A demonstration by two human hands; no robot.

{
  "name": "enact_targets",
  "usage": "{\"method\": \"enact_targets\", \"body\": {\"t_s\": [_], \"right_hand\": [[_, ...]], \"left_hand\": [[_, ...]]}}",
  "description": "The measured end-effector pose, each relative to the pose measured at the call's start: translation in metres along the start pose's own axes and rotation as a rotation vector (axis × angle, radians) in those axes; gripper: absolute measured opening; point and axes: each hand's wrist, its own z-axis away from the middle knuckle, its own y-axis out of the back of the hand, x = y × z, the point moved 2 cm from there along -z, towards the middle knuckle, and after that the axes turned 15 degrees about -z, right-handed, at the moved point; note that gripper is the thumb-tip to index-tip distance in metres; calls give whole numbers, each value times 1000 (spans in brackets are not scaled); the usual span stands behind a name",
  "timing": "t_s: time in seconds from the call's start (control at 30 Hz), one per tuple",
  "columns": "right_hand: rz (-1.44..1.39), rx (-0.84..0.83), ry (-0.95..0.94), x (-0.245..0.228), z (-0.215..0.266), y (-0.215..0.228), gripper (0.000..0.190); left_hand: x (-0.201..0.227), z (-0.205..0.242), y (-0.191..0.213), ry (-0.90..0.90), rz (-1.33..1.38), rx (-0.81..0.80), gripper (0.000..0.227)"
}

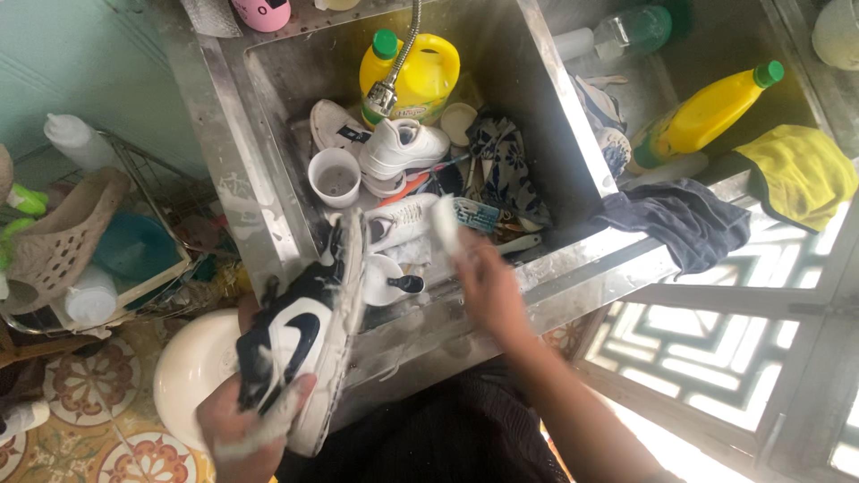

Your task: The person scrubs a black and white sneaker with a brush and soap in a sink, then rinses it under running water. The person then picks up a white sneaker and begins scrubbing its sole with a brush.

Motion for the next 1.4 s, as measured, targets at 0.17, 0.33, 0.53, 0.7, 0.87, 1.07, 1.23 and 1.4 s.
{"method": "enact_targets", "body": {"t_s": [0.17,0.33,0.53,0.7,0.87,1.07,1.23,1.4], "right_hand": [[537,-90,222,53,-110,15,37],[650,-657,288,93,-162,-15,46],[623,-470,703,41,-136,-51,37],[844,-760,425,6,-89,-108,50],[718,-800,403,6,-89,-121,47],[435,-907,271,30,-138,-78,34],[518,-431,134,71,-218,12,34],[1059,-686,-40,147,-266,41,49]], "left_hand": [[12,-10,30,-738,-355,9,28],[-10,3,2,-970,-1011,227,30],[-2,3,-6,-866,-925,332,52],[16,2,5,-816,-863,329,57],[17,1,12,-629,-726,321,53],[-18,7,-3,-158,-31,108,50],[-60,-15,6,409,850,-212,62],[-69,-30,-14,646,1085,-101,57]]}}
